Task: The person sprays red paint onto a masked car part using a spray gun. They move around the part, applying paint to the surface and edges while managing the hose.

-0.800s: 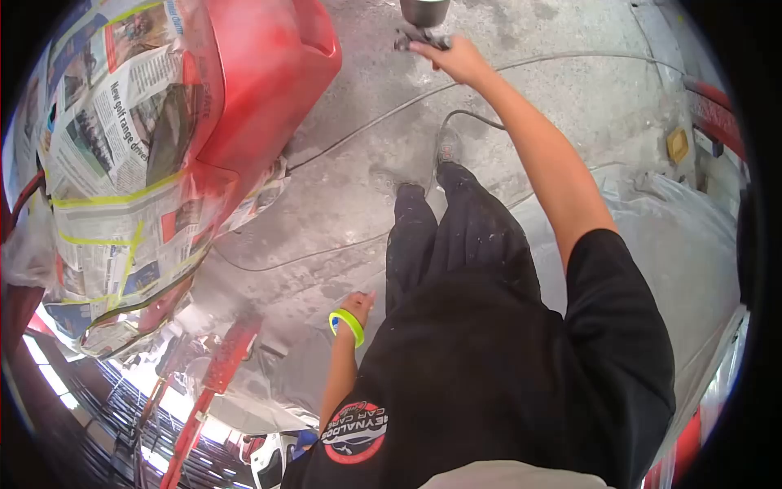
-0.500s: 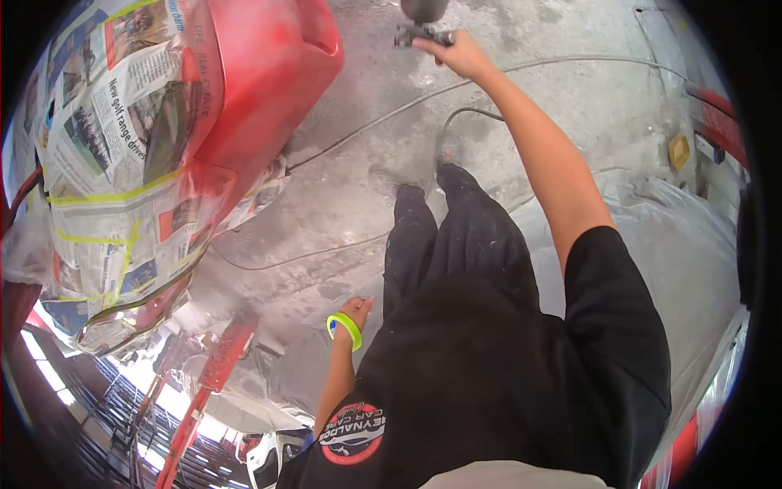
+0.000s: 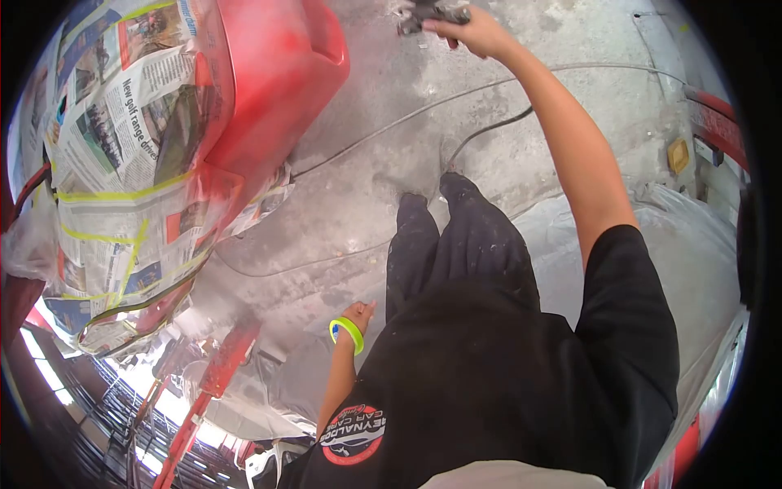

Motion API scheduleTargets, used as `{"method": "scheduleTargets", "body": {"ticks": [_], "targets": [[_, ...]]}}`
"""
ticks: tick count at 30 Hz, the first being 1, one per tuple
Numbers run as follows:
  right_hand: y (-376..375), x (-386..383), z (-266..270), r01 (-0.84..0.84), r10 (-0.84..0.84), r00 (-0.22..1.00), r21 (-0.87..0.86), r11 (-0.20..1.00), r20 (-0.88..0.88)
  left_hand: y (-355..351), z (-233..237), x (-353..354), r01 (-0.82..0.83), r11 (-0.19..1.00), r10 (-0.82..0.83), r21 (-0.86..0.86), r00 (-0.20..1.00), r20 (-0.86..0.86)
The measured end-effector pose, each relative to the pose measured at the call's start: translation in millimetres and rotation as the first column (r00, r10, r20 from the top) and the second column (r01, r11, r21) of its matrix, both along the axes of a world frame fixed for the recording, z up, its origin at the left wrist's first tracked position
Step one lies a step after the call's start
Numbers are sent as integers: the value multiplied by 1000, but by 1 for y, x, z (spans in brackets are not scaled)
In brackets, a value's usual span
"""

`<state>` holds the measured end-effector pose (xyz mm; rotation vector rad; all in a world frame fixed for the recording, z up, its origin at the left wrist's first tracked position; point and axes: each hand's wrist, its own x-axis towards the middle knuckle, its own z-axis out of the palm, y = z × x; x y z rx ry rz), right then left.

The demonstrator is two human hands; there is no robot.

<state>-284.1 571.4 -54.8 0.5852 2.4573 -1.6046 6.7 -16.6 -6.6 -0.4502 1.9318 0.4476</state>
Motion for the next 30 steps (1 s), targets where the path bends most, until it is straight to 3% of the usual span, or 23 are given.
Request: {"method": "scheduleTargets", "body": {"ticks": [1,2,5,9,12,15,16,19,23,27,30], "targets": [[2,-10,-2,84,-82,995,34,996,-55,4,4,-4,9,1000,-9,-6,1000,-1],[17,-31,-10,36,-42,997,93,995,59,7,10,-7,18,1000,-18,-16,1000,0],[6,-48,-7,255,-248,963,59,965,-102,17,21,-20,68,995,-65,-78,997,41],[4,-13,26,-3,-24,972,-114,993,-233,1,9,-13,-98,994,101,55,993,-62],[11,31,54,-182,194,980,-198,963,45,1,5,-10,-73,996,77,48,994,-75],[21,44,72,-252,258,962,-70,965,90,-2,1,-7,35,999,-35,3,999,-41],[19,42,79,-139,140,986,-7,990,92,-2,2,-6,61,998,-61,-3,998,-23],[32,10,83,-51,57,996,82,995,-71,-4,5,-8,105,994,-105,-32,994,3],[17,-2,106,132,-119,960,33,991,-255,-19,-7,-7,43,998,-44,-45,999,-26],[-3,38,136,-26,38,985,70,997,-171,8,17,-27,19,1000,-20,-21,999,-47],[-8,64,156,-193,194,981,-44,980,13,17,23,-29,51,998,-52,-25,997,-55]]}}
